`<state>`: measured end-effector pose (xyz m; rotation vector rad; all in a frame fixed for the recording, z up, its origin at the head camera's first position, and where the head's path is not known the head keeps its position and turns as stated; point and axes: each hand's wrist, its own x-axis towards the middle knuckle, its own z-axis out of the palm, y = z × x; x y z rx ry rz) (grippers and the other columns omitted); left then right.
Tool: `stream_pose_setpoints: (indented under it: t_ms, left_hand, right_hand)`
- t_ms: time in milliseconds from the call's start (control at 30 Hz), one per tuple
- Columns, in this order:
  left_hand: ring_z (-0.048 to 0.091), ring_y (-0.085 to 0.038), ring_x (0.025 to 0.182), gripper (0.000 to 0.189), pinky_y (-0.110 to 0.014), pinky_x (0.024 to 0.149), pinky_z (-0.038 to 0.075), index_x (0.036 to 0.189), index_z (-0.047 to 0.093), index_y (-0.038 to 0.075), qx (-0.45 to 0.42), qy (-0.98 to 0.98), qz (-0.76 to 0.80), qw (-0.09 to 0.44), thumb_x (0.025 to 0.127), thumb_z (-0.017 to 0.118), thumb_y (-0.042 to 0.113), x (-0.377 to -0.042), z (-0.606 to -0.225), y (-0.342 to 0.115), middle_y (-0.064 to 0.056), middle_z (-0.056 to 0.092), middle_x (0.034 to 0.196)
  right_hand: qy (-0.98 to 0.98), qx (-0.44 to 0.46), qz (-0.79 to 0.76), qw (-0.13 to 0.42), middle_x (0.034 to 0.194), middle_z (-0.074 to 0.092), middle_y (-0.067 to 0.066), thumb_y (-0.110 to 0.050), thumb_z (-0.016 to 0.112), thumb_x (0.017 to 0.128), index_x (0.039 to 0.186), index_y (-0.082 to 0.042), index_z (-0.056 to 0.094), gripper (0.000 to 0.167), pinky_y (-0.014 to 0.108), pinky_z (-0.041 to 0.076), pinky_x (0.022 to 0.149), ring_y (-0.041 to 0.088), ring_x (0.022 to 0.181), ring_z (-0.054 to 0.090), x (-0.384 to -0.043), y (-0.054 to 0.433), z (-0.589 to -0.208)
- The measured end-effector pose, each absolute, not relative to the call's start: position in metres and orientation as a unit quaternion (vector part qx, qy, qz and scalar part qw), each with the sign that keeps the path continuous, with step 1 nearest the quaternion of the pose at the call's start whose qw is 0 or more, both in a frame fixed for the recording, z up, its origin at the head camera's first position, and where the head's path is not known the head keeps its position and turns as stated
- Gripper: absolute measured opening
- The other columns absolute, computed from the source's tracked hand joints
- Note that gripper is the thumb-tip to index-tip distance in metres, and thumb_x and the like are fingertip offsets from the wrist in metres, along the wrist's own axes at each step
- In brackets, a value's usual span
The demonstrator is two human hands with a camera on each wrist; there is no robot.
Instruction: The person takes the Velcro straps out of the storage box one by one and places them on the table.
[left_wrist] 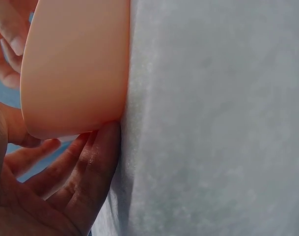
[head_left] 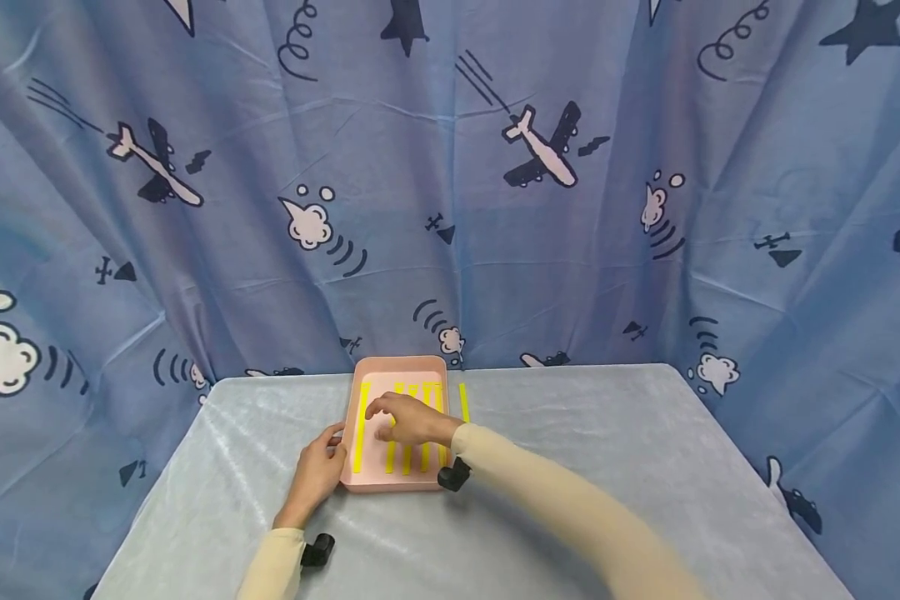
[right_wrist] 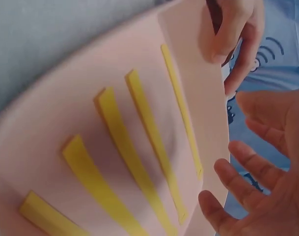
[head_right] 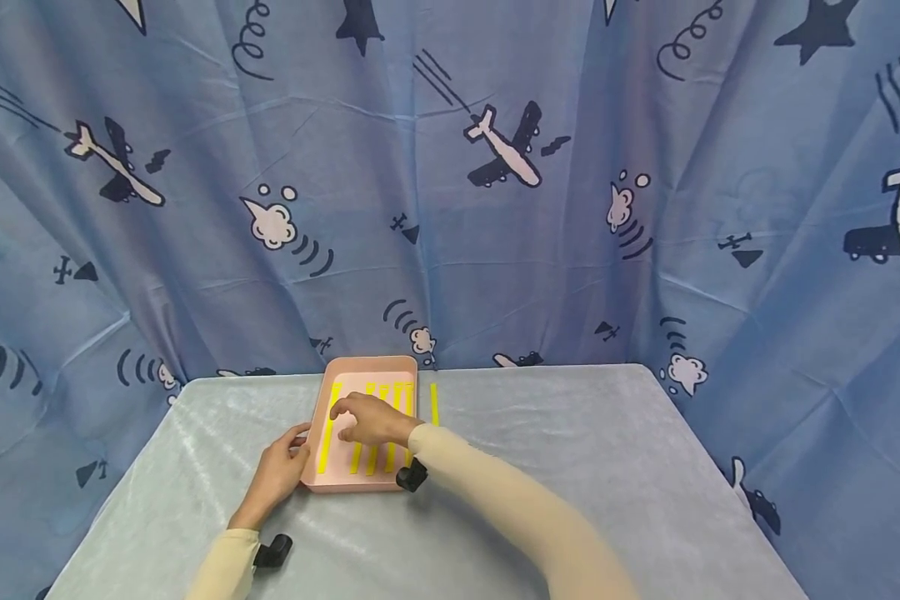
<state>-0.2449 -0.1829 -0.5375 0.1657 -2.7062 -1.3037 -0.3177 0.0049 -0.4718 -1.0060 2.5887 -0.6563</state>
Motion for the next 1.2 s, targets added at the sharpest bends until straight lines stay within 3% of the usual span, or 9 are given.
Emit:
stream_pose_setpoints:
  t_ms: [267,800,1200]
  left_hand:
    - [0.069,-0.032,0.100,0.041,-0.043,0.080,0.056,0.138,0.054,0.004,0.045,-0.897,-0.434,0.064,0.097,0.051,0.011,-0.244,-0.538,-0.185,-0.021,0.068,0.115]
    - [0.069,-0.032,0.101,0.041,-0.043,0.079,0.056,0.137,0.055,0.004,0.051,-0.899,-0.429,0.069,0.097,0.052,0.011,-0.245,-0.537,-0.184,-0.021,0.068,0.115]
    - [0.070,-0.032,0.099,0.040,-0.041,0.076,0.056,0.135,0.057,0.003,0.041,-0.899,-0.428,0.076,0.096,0.053,0.009,-0.245,-0.540,-0.186,-0.021,0.069,0.112]
  right_hand:
    - [0.908,-0.363,-0.153,0.142,0.138,0.054,-0.001,-0.025,0.064,0.095,0.132,-0.021,0.060,0.037,0.031,0.042,0.109,0.015,0.121,0.053,-0.329,-0.007,-0.481]
    - [0.896,-0.422,-0.027,0.134,0.146,0.051,-0.008,-0.024,0.062,0.096,0.138,-0.031,0.056,0.043,0.036,0.038,0.113,0.015,0.135,0.046,-0.337,-0.020,-0.489]
    - [0.890,-0.438,0.035,0.121,0.143,0.050,-0.009,-0.026,0.059,0.099,0.135,-0.038,0.056,0.039,0.044,0.039,0.107,0.015,0.136,0.043,-0.337,-0.027,-0.492]
